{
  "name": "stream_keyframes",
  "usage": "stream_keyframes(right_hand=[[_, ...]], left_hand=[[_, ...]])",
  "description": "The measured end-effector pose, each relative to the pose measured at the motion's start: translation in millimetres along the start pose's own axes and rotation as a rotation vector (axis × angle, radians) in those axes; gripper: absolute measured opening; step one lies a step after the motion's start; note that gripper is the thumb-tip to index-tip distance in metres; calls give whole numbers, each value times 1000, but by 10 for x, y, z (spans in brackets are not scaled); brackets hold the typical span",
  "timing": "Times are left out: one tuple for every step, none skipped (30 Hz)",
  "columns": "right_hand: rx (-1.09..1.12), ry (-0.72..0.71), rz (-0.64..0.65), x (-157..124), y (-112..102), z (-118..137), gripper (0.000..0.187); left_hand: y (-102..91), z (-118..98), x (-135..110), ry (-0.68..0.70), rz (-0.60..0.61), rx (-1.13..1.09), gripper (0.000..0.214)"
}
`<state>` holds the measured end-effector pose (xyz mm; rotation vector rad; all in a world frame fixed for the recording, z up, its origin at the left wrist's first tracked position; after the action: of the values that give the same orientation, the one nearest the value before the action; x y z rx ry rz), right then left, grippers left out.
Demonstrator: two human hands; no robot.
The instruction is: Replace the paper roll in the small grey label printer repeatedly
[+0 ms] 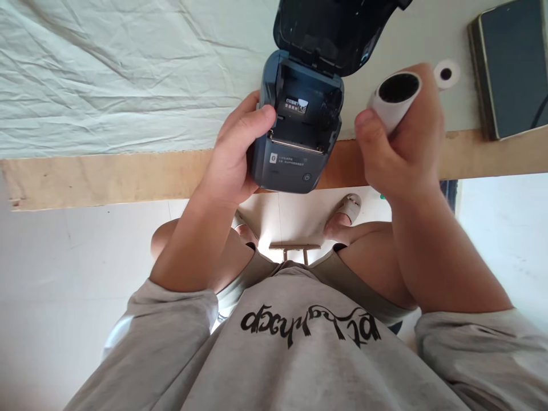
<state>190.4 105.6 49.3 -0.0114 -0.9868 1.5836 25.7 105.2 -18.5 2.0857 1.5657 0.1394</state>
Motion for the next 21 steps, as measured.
stream_keyframes(right_hand=[[-113, -68, 17, 7, -2, 51, 24], [-205, -133, 20, 14, -6, 97, 23], [-265, -177, 20, 20, -6, 123, 23], [-287, -189, 29, 26, 7, 117, 24], [-302, -186, 35, 33, 18, 103, 24], [-317, -173, 46, 38, 33, 83, 26], [-330, -147, 64, 40, 51, 57, 29], [-341, -107, 89, 39, 70, 25, 32], [-342, -59, 119, 32, 85, -8, 37], [-330, -10, 147, 22, 89, -35, 43], [-303, 28, 171, 11, 81, -50, 51], [-265, 37, 184, 6, 54, -41, 58], [-220, 17, 171, 12, -4, -11, 61], [-182, -32, 124, 28, -103, 34, 59], [-159, -98, 41, 44, -245, 77, 50], [-149, -164, -79, 46, -424, 101, 35], [-173, -218, -200, 30, -597, 101, 24], [-212, -224, -291, 9, -728, 47, 24], [-258, -206, -272, 16, -739, -39, 31], [-333, -120, -200, 33, -695, -188, 42], [-381, -38, -140, 37, -648, -327, 49]], left_hand=[[-9, 9, 11, -3, 3, 7, 36], [-19, 16, 21, -6, 6, 13, 37], [-24, 23, 28, -10, 12, 15, 37], [-28, 28, 32, -12, 17, 15, 38], [-30, 29, 33, -12, 22, 13, 38], [-27, 26, 31, -10, 28, 10, 39], [-24, 23, 27, -8, 32, 7, 40], [-22, 22, 23, -9, 33, 3, 40], [-21, 22, 18, -11, 32, 1, 40], [-20, 25, 15, -16, 31, -2, 39], [-17, 28, 13, -21, 32, -5, 39], [-14, 32, 12, -25, 34, -10, 38], [-12, 34, 13, -27, 35, -13, 38], [-13, 30, 14, -23, 34, -16, 39], [-18, 21, 14, -13, 28, -20, 40], [-23, 13, 14, -5, 21, -23, 40], [-27, 8, 13, -2, 14, -25, 40], [-27, 5, 12, -2, 8, -26, 40], [-22, 4, 8, -6, 5, -27, 39], [-16, 2, 3, -11, 3, -29, 37], [-7, 3, -4, -20, 1, -32, 35]])
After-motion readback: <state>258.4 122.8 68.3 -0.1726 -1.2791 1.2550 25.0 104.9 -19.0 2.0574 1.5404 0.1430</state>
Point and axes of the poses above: each hand's wrist, its own x-axis towards the middle knuckle, its own y-axis out of the palm, z = x × y, the point moved 10 cm from there along x, towards the middle knuckle, and after that the axes turned 10 degrees about -y, right-handed, at the moved point
